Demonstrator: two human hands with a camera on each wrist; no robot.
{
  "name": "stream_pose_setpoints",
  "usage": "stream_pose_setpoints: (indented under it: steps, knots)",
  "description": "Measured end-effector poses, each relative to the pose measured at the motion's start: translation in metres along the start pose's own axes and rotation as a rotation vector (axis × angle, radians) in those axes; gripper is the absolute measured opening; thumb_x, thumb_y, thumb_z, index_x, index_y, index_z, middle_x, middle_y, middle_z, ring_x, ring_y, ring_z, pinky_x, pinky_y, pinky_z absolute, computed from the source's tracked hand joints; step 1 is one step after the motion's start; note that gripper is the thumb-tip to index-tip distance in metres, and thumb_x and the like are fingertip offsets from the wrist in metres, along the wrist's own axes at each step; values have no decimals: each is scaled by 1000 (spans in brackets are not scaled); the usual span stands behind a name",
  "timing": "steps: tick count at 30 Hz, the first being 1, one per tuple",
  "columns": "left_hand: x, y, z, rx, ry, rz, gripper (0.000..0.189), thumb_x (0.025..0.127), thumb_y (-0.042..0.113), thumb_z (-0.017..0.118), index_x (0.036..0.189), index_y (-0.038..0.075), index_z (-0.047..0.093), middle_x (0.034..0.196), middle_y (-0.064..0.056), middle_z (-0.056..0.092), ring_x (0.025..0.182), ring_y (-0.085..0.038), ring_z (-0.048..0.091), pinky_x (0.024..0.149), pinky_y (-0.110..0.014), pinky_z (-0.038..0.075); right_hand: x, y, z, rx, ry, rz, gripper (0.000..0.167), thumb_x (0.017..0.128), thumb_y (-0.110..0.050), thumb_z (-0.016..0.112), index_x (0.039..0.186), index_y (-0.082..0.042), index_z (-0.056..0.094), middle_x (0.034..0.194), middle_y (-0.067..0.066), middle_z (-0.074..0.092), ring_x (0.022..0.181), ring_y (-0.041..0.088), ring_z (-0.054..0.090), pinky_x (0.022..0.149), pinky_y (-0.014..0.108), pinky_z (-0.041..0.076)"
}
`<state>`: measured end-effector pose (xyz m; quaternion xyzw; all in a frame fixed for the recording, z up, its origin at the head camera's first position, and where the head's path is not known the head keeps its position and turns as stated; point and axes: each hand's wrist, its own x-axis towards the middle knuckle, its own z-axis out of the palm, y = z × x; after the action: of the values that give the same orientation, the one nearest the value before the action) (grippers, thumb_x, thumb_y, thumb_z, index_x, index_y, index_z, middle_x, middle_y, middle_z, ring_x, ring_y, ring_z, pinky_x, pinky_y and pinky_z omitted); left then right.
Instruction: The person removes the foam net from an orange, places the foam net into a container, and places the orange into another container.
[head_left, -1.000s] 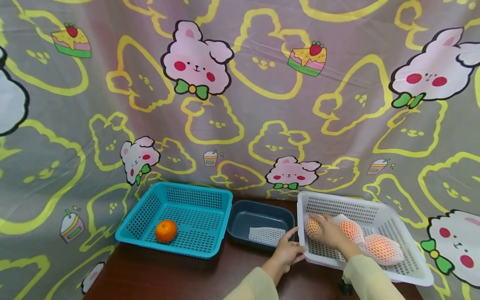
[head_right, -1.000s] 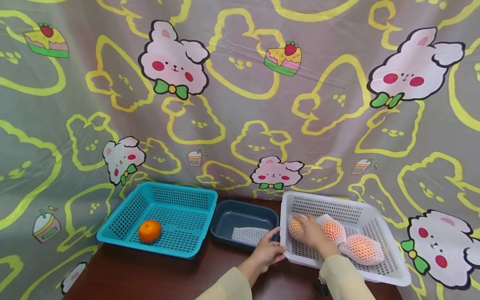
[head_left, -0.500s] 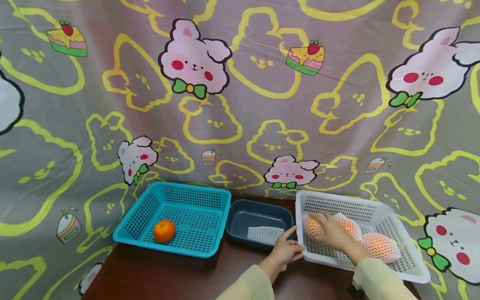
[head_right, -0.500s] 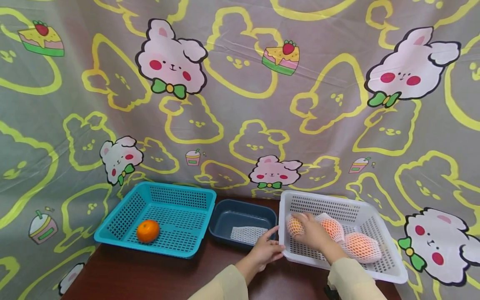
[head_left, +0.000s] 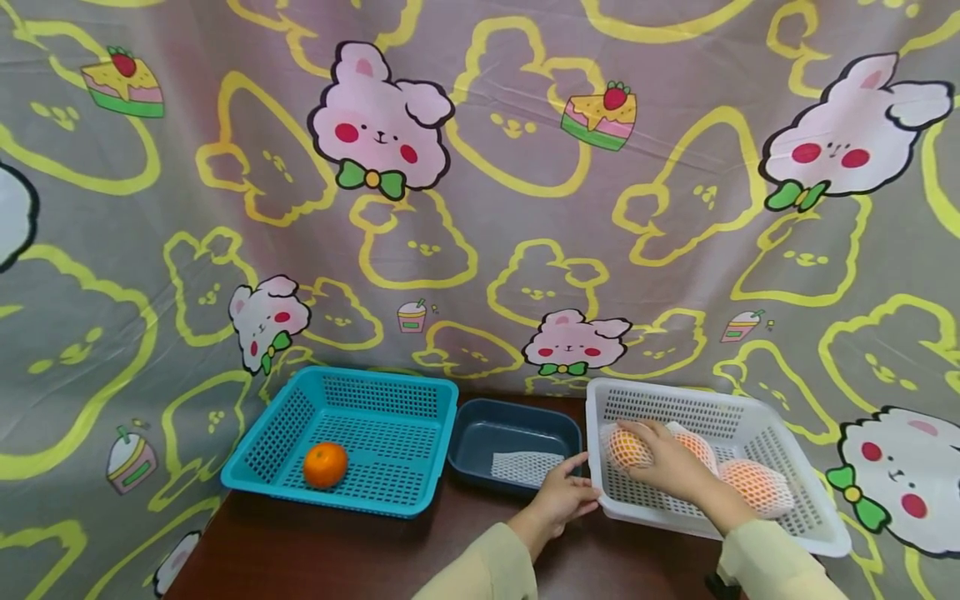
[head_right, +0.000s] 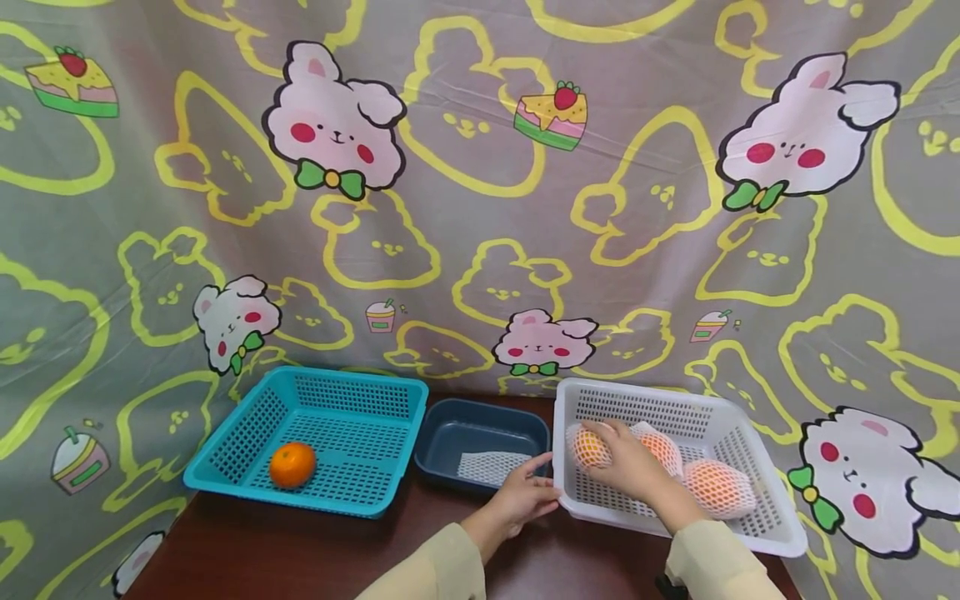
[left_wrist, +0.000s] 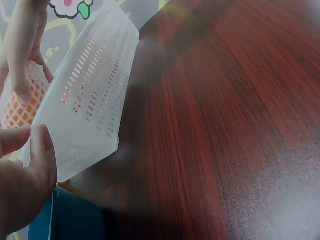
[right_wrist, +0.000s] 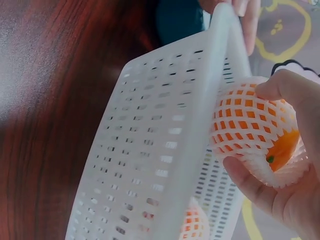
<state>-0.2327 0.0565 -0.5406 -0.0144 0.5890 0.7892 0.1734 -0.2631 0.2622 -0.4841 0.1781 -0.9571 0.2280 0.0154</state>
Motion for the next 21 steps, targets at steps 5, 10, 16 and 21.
stream_pose_setpoints:
  steps: [5,10,16,21]
  knots:
    - [-1,1,-2,1,-17,-1,60,89,-17,63,146,-1,51,88,-6,63,77,-12,65,83,-37,59,-4,-9,-8,28,17,-44,75,81,-22,86,147,-8,53,138,31,49,117,50,57,89,67,50]
    - [-3,1,-10,31,-44,-14,57,91,-15,61,146,-3,50,94,-7,66,77,-14,68,80,-32,59,-7,-19,-12,25,42,-85,74,80,-21,87,146,-10,55,136,29,51,115,48,59,86,65,52]
    - [-7,8,-20,37,-54,-23,50,95,-7,60,144,-5,51,101,-11,69,76,-13,68,81,-33,59,-6,-30,-12,21,58,-137,72,80,-21,87,144,-11,57,135,26,53,113,45,60,83,61,54]
    - [-11,17,-26,10,-56,-14,47,97,6,63,143,-4,53,107,-14,70,79,-13,68,83,-34,59,-6,-39,-10,31,47,-154,72,79,-20,85,144,-11,56,137,27,52,106,40,64,80,57,56]
